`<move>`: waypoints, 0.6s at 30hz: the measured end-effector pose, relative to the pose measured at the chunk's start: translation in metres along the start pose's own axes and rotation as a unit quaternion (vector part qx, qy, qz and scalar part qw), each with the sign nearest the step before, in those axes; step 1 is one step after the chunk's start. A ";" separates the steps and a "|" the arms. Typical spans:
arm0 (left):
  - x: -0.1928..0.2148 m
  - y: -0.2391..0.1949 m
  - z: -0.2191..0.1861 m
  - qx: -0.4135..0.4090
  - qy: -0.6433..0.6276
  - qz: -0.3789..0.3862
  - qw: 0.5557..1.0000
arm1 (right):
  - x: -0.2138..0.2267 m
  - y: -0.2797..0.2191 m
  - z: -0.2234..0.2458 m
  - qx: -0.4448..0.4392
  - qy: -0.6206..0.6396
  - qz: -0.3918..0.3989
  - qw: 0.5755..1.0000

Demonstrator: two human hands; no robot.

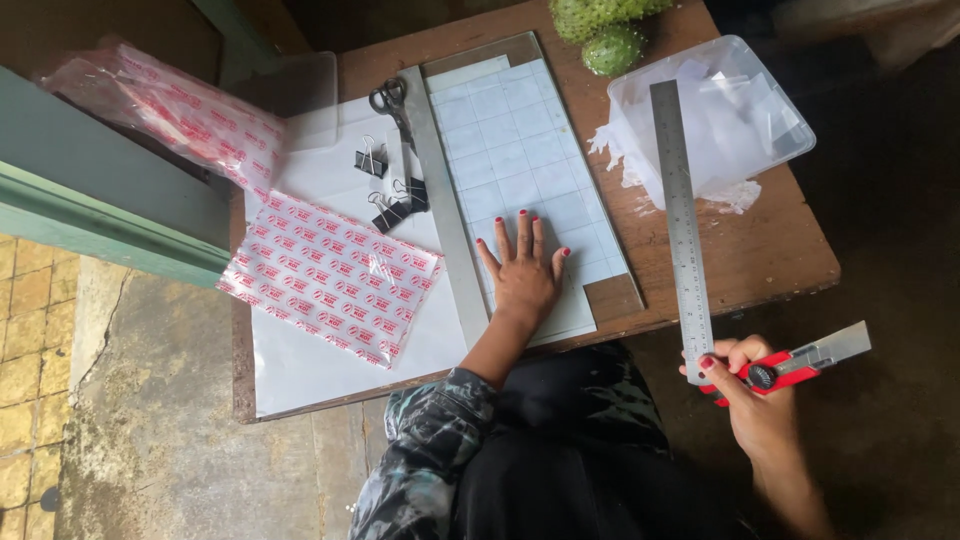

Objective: Cutting small plastic sheets into smaller squares using a ruler and a utility knife on a cutting board.

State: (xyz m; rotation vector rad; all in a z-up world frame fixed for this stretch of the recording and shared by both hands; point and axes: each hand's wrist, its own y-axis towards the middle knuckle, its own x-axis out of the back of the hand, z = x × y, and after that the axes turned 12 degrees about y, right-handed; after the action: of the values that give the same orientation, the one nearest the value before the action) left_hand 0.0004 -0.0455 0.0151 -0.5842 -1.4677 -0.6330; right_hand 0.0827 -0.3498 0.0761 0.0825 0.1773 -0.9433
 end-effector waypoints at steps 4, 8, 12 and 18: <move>-0.003 0.001 0.000 -0.002 0.000 0.002 1.000 | -0.002 -0.001 -0.002 -0.002 -0.001 0.000 1.000; -0.004 0.000 -0.001 -0.003 0.010 -0.028 1.000 | -0.004 -0.002 -0.003 -0.010 -0.028 0.011 1.000; 0.007 -0.001 0.000 -0.009 0.006 0.006 1.000 | -0.004 -0.004 -0.011 -0.027 -0.017 0.023 0.999; 0.013 0.000 0.000 -0.010 0.006 0.038 0.999 | -0.021 -0.004 -0.016 -0.001 -0.036 0.072 0.997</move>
State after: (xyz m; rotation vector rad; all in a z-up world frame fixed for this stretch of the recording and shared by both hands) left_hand 0.0004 -0.0459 0.0283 -0.6486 -1.4227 -0.5908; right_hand 0.0655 -0.3334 0.0647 0.0577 0.1045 -0.8016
